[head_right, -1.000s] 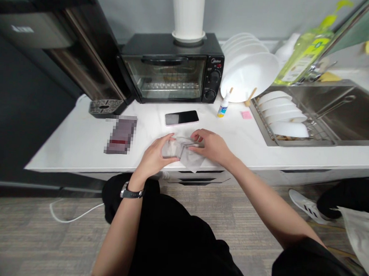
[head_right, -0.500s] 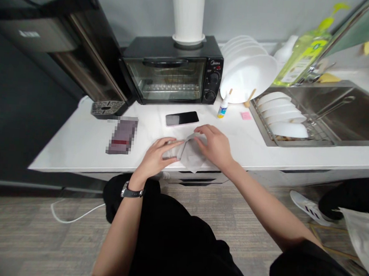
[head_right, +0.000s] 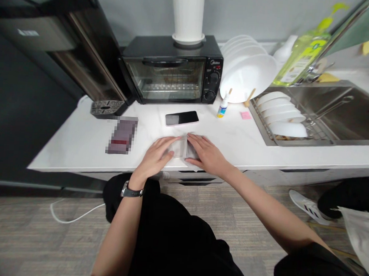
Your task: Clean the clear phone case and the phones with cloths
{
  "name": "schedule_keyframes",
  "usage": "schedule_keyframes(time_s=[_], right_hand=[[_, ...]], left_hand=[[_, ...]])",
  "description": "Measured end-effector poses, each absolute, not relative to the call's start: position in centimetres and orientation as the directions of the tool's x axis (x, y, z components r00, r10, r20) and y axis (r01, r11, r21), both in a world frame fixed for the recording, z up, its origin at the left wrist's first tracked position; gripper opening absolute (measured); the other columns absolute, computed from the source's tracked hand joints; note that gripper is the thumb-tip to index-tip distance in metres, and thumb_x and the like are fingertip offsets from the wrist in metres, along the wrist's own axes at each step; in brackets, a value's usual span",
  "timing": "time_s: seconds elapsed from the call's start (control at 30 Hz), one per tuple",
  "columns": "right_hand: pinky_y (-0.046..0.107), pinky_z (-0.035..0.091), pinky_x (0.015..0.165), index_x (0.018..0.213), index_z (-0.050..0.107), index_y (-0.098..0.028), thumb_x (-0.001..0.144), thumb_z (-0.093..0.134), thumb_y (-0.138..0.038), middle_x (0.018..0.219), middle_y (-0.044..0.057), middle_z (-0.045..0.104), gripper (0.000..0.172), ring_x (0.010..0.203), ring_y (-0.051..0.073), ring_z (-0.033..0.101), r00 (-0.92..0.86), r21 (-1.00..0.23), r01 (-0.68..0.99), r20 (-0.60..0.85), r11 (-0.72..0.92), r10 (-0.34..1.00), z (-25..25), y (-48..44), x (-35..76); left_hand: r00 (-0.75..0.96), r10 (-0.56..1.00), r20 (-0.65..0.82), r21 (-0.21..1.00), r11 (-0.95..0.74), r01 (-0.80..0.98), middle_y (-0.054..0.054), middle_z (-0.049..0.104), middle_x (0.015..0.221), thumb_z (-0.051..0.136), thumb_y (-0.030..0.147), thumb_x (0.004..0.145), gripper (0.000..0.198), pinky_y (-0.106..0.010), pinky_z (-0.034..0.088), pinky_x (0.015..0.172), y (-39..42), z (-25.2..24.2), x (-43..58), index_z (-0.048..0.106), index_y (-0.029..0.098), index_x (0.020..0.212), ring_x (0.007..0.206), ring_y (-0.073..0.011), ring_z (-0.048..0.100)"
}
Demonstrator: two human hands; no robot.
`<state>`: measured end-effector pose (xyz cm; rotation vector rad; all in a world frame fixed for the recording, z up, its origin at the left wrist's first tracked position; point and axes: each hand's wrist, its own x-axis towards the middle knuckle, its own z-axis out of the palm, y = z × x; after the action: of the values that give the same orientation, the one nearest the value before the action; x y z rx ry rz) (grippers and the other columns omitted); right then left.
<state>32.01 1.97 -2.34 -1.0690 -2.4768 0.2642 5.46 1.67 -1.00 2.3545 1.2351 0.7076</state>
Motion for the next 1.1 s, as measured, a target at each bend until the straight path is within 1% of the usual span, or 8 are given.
schedule_keyframes(time_s=[0.17, 0.33, 0.47, 0.7, 0.8, 0.93, 1.0, 1.1], right_hand=[[0.062, 0.03, 0.13, 0.171, 0.03, -0.029, 0.104, 0.06, -0.047, 0.182, 0.012, 0.01, 0.075, 0.165, 0.035, 0.026, -0.682, -0.304, 0.625, 0.236, 0.719, 0.692, -1.1, 2.1, 31.4], [0.065, 0.027, 0.131, 0.172, 0.025, -0.029, 0.103, 0.054, -0.029, 0.181, 0.011, 0.021, 0.074, 0.166, 0.031, 0.024, -0.633, -0.377, 0.615, 0.287, 0.692, 0.719, -0.5, 1.4, 29.5], [0.065, 0.033, 0.128, 0.172, 0.024, -0.024, 0.108, 0.051, -0.049, 0.179, 0.016, 0.024, 0.074, 0.164, 0.035, 0.029, -0.474, -0.379, 0.729, 0.319, 0.569, 0.82, -1.8, 0.6, 30.0], [0.072, 0.024, 0.129, 0.173, 0.02, -0.026, 0.104, 0.044, -0.072, 0.18, 0.016, 0.017, 0.086, 0.167, 0.039, 0.017, -0.539, -0.245, 0.783, 0.19, 0.571, 0.821, -2.5, 1.6, 34.1], [0.068, 0.032, 0.128, 0.165, 0.042, -0.021, 0.107, 0.045, -0.064, 0.178, 0.016, 0.028, 0.072, 0.164, 0.038, 0.027, -0.489, -0.3, 0.768, 0.297, 0.566, 0.82, -1.0, 1.4, 33.8], [0.049, 0.055, 0.115, 0.138, 0.071, -0.02, 0.112, 0.044, -0.043, 0.144, 0.012, 0.071, 0.044, 0.135, 0.028, 0.066, -0.499, -0.342, 0.703, 0.387, 0.624, 0.775, -0.1, 0.6, 31.6], [0.051, 0.054, 0.115, 0.143, 0.069, -0.016, 0.111, 0.047, -0.043, 0.143, 0.014, 0.072, 0.047, 0.135, 0.031, 0.066, -0.532, -0.296, 0.711, 0.365, 0.637, 0.764, -0.8, 0.4, 30.2], [0.059, 0.041, 0.127, 0.16, 0.05, -0.008, 0.111, 0.046, -0.044, 0.165, 0.019, 0.051, 0.061, 0.155, 0.036, 0.046, -0.574, -0.209, 0.728, 0.336, 0.653, 0.747, -2.2, 0.4, 28.4]], left_hand=[[0.424, 0.867, 0.26, 0.484, -0.497, 0.72, -0.012, 0.056, 0.16, 0.062, 0.06, 0.102, 0.071, -0.049, 0.037, 0.127, 1.7, -1.6, 6.4, 0.045, 0.022, 0.16, 0.148, -0.031, 0.051], [0.411, 0.873, 0.262, 0.459, -0.488, 0.743, -0.013, 0.058, 0.158, 0.065, 0.051, 0.102, 0.07, -0.048, 0.041, 0.124, 1.7, -1.8, 6.5, 0.043, 0.019, 0.16, 0.145, -0.0313, 0.053], [0.439, 0.865, 0.243, 0.497, -0.5, 0.709, -0.01, 0.061, 0.153, 0.059, 0.036, 0.104, 0.065, -0.047, 0.044, 0.12, 1.7, -1.5, 6.0, 0.038, 0.022, 0.163, 0.14, -0.0297, 0.056], [0.465, 0.855, 0.229, 0.544, -0.509, 0.667, -0.009, 0.06, 0.154, 0.055, 0.022, 0.1, 0.069, -0.049, 0.041, 0.122, 1.8, -1.5, 5.4, 0.034, 0.023, 0.165, 0.142, -0.0301, 0.053], [0.474, 0.85, 0.229, 0.552, -0.514, 0.657, -0.009, 0.06, 0.154, 0.054, 0.025, 0.103, 0.065, -0.048, 0.041, 0.122, 1.7, -1.3, 5.4, 0.034, 0.024, 0.165, 0.143, -0.0298, 0.053], [0.49, 0.843, 0.222, 0.526, -0.526, 0.668, -0.011, 0.06, 0.154, 0.071, 0.05, 0.098, 0.082, -0.05, 0.042, 0.121, 1.7, -1.2, 5.6, 0.033, 0.026, 0.166, 0.143, -0.0331, 0.053], [0.498, 0.839, 0.219, 0.504, -0.534, 0.679, -0.011, 0.061, 0.154, 0.079, 0.052, 0.092, 0.092, -0.05, 0.042, 0.121, 1.9, -1.4, 5.6, 0.032, 0.026, 0.167, 0.144, -0.0339, 0.053], [0.497, 0.837, 0.231, 0.489, -0.541, 0.684, -0.012, 0.06, 0.155, 0.082, 0.053, 0.089, 0.095, -0.049, 0.043, 0.121, 2.2, -2.0, 5.5, 0.034, 0.026, 0.166, 0.143, -0.0338, 0.054]])
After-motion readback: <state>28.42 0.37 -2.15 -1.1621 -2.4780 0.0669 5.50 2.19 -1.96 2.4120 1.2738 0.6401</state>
